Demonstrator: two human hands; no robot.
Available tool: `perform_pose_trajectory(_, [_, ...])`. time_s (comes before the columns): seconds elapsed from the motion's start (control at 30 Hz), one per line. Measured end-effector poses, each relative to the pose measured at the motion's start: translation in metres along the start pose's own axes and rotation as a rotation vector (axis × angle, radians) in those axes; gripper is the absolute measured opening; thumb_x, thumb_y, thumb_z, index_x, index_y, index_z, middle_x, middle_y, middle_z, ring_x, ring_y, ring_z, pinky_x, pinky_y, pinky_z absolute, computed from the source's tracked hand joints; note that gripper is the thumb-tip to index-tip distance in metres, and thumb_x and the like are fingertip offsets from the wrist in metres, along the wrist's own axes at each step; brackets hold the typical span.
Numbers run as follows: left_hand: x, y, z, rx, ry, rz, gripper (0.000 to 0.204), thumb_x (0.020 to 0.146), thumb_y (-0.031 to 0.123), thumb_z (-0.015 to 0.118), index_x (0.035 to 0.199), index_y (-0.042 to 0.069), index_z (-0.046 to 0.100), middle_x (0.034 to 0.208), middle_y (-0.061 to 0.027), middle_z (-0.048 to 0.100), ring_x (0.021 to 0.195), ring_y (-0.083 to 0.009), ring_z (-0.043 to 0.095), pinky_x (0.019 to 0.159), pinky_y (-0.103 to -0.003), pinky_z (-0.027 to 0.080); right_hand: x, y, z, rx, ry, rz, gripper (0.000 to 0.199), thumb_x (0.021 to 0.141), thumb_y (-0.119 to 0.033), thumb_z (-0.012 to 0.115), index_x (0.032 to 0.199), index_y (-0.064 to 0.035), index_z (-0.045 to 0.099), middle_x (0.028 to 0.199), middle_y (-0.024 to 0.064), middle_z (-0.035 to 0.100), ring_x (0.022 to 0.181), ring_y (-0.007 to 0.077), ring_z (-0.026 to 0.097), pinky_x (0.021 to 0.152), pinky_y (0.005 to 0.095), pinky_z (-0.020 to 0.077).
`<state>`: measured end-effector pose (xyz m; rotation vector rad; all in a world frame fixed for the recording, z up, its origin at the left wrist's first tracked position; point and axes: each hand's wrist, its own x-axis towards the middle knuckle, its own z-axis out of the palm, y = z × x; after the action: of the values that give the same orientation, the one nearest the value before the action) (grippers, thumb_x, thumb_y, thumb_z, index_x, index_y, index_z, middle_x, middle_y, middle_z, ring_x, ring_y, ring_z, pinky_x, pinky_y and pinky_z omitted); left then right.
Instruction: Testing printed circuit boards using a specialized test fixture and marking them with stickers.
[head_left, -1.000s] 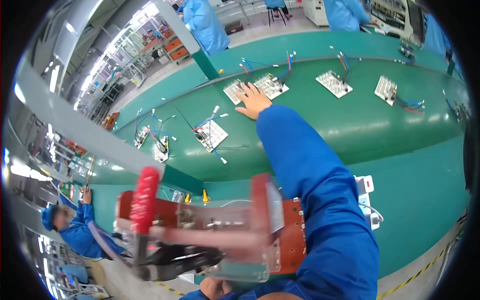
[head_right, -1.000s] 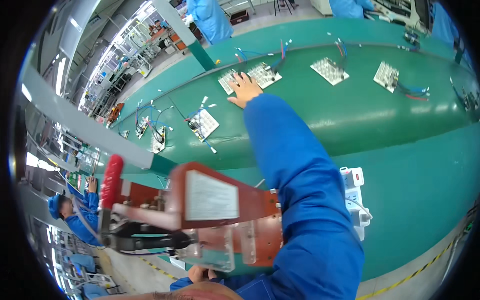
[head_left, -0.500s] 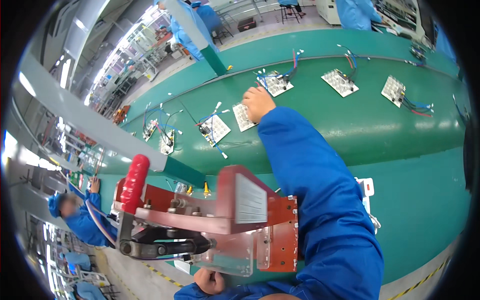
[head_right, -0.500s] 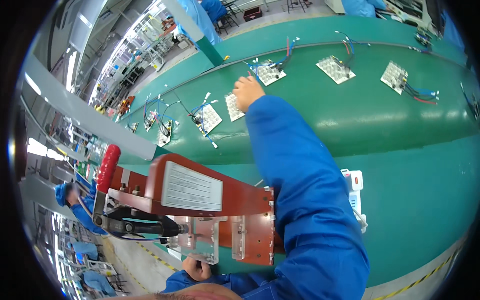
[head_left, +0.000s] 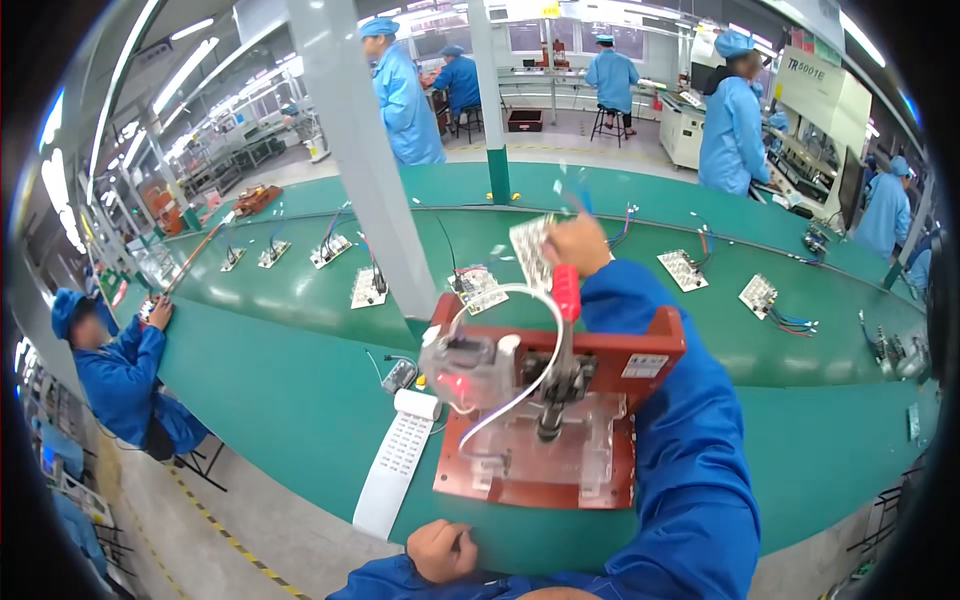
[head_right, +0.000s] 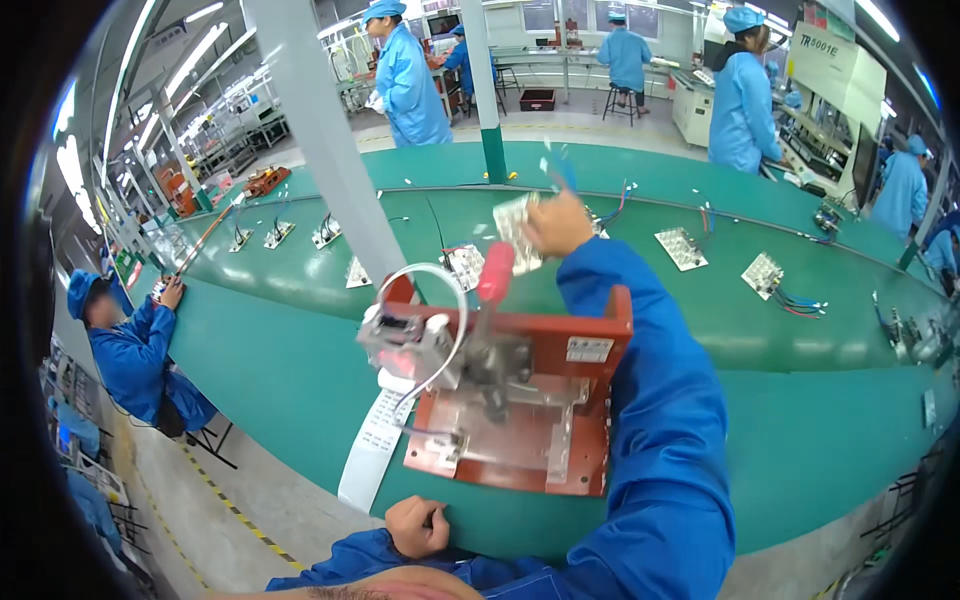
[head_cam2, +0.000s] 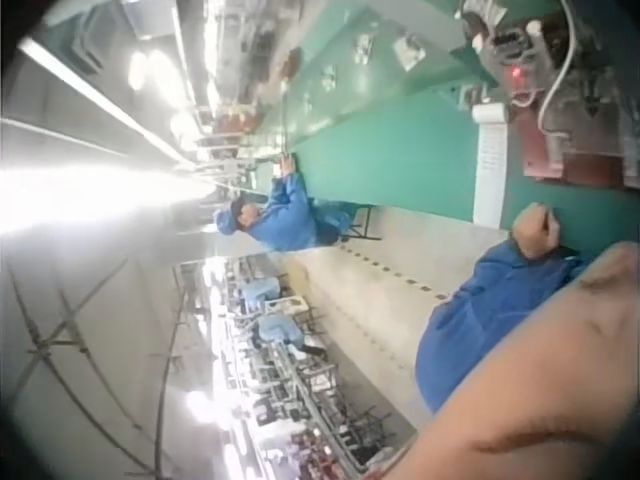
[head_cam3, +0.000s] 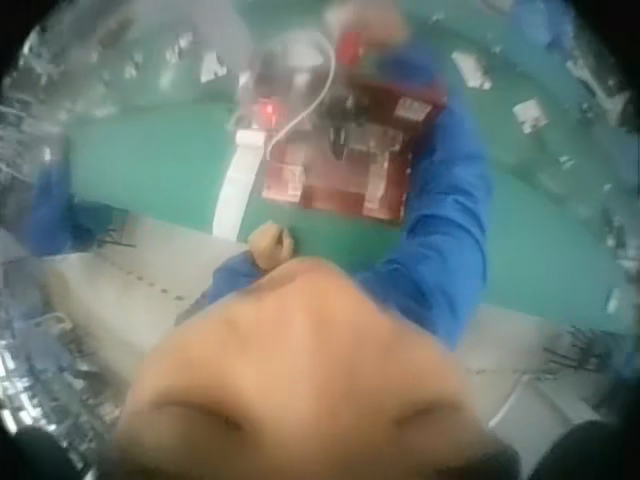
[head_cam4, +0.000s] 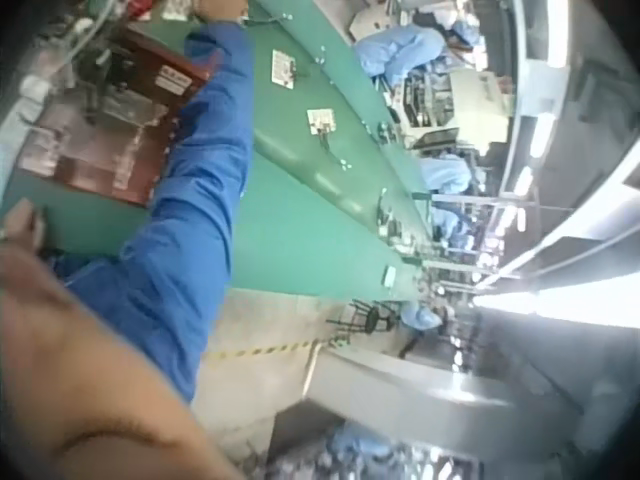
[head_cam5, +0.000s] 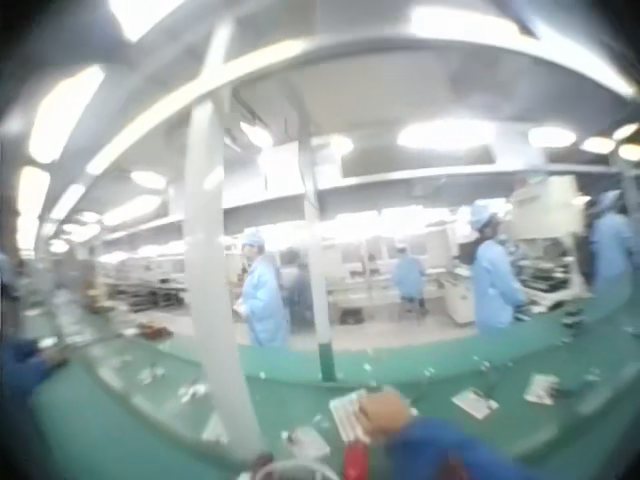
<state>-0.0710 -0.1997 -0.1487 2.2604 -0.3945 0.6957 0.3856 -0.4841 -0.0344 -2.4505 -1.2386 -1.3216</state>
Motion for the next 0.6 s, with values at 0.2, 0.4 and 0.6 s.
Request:
perform_pose_trajectory(0.2, [0.007, 0.001, 0.000, -0.030, -0.012, 0.036, 0.007, 0.072, 0.002, 0.065, 0.078, 0.006, 0.066, 0.062, -0.0108, 0.055, 0.052, -0.0298, 0.056, 0.049, -0.039, 0.045, 0.045, 0.006, -0.208, -0.347, 0.245, 0.273, 0.022, 0.088, -0.021, 0.061, 0.104, -0.0071, 0.067, 0.078, 0.0152, 0.066, 0.072, 0.0335, 0.063, 0.079, 0.0452, 0.0468])
perform_pose_trajectory(0.4, [0.004, -0.001, -0.006, -0.073, 0.001, 0.108, 0.004, 0.076, 0.003, 0.065, 0.080, 0.004, 0.065, 0.070, -0.0131, 0.060, 0.061, -0.0328, 0.061, 0.056, -0.042, 0.049, -0.018, -0.094, -0.360, -0.688, 0.454, -0.016, 0.027, 0.095, -0.021, 0.056, 0.109, 0.0000, 0.065, 0.081, 0.0116, 0.064, 0.066, 0.0288, 0.058, 0.065, 0.0410, 0.0409])
perform_pose_trajectory(0.6, [0.000, -0.006, -0.006, -0.186, -0.059, 0.010, 0.007, 0.075, 0.000, 0.066, 0.081, 0.003, 0.064, 0.068, -0.0112, 0.058, 0.057, -0.0281, 0.058, 0.053, -0.039, 0.046, -0.084, -0.213, -0.417, -0.737, 0.313, 0.013, 0.031, 0.099, -0.026, 0.054, 0.107, 0.0020, 0.064, 0.079, 0.0118, 0.063, 0.063, 0.0292, 0.057, 0.063, 0.0406, 0.0405])
